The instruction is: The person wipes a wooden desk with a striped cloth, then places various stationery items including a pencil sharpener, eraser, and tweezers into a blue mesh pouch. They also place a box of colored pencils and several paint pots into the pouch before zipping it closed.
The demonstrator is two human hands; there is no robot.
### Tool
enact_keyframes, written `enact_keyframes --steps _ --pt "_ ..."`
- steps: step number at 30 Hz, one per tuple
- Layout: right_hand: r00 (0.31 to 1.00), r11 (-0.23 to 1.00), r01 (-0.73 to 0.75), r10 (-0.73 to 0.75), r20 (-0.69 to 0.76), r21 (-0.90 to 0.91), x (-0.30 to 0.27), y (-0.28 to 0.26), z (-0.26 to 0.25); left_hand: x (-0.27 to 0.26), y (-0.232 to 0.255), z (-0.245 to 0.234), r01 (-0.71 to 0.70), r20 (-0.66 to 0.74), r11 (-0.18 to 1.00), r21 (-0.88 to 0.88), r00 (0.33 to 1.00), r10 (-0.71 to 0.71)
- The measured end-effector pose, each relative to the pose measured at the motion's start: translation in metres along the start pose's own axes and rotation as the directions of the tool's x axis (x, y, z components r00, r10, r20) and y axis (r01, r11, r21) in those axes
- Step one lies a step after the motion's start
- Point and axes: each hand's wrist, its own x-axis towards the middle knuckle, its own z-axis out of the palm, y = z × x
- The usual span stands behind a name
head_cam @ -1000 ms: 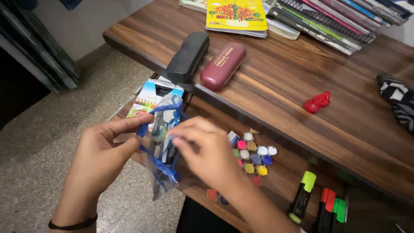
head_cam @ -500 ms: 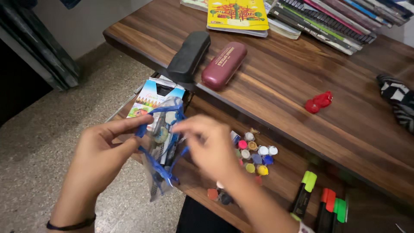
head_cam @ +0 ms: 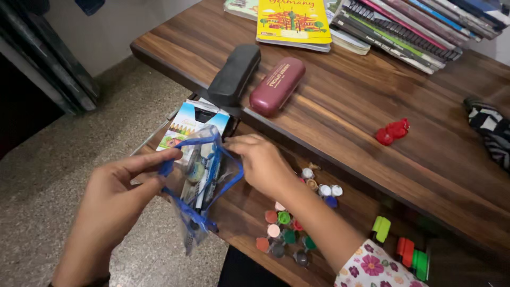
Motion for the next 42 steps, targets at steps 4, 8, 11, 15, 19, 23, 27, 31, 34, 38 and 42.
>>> enact_keyframes --steps 4,8,11,15,19,23,27,31,34,38,42 --pt "0.990 0.995 0.073 -0.063 0.129 -0.070 0.003 0.005 0.000 -0.001 -0.001 -0.002 0.022 -0.032 1.000 0.012 0.999 -0.022" --pt "0.979 0.981 0.129 -0.103 0.175 -0.148 0.001 0.004 -0.001 0.001 -0.004 -0.003 0.030 -0.044 1.000 0.005 0.999 -0.030" --pt "0.985 0.972 0.097 -0.063 0.161 -0.212 -0.004 0.000 -0.002 0.000 -0.005 -0.003 0.052 -0.052 0.999 0.015 0.997 -0.051" --pt "0.983 0.965 0.072 -0.026 0.182 -0.252 -0.011 -0.003 -0.007 -0.001 -0.003 -0.002 0.085 -0.057 0.996 0.008 0.995 -0.085" --pt "0.974 0.946 0.087 -0.015 0.227 -0.314 -0.017 -0.006 -0.013 -0.001 -0.005 -0.001 0.005 -0.047 1.000 0.017 0.999 -0.004" --pt "0.973 0.931 0.149 -0.079 0.217 -0.332 -0.017 -0.008 -0.020 -0.001 -0.009 -0.002 0.055 -0.058 0.998 0.015 0.997 -0.054" --pt "0.958 0.931 0.202 -0.123 0.260 -0.303 -0.022 -0.011 -0.032 0.000 -0.010 -0.001 0.008 -0.031 0.999 -0.048 0.999 -0.010" --pt "0.955 0.945 0.222 -0.160 0.250 -0.241 -0.031 -0.018 -0.050 -0.002 -0.007 -0.001 0.133 -0.053 0.991 -0.011 0.990 -0.133" --pt "0.966 0.965 0.188 -0.149 0.212 -0.181 -0.036 -0.027 -0.060 -0.001 -0.010 0.000 -0.007 -0.008 0.997 -0.071 1.000 0.006" --pt "0.974 0.956 0.228 -0.224 0.042 -0.183 -0.035 -0.048 -0.064 0.001 -0.011 0.001 0.014 -0.013 0.999 -0.049 1.000 -0.014" --pt "0.934 0.915 0.350 -0.357 -0.001 -0.199 -0.022 -0.068 -0.060 -0.001 -0.012 0.000 0.036 -0.021 0.999 -0.035 0.999 -0.037"
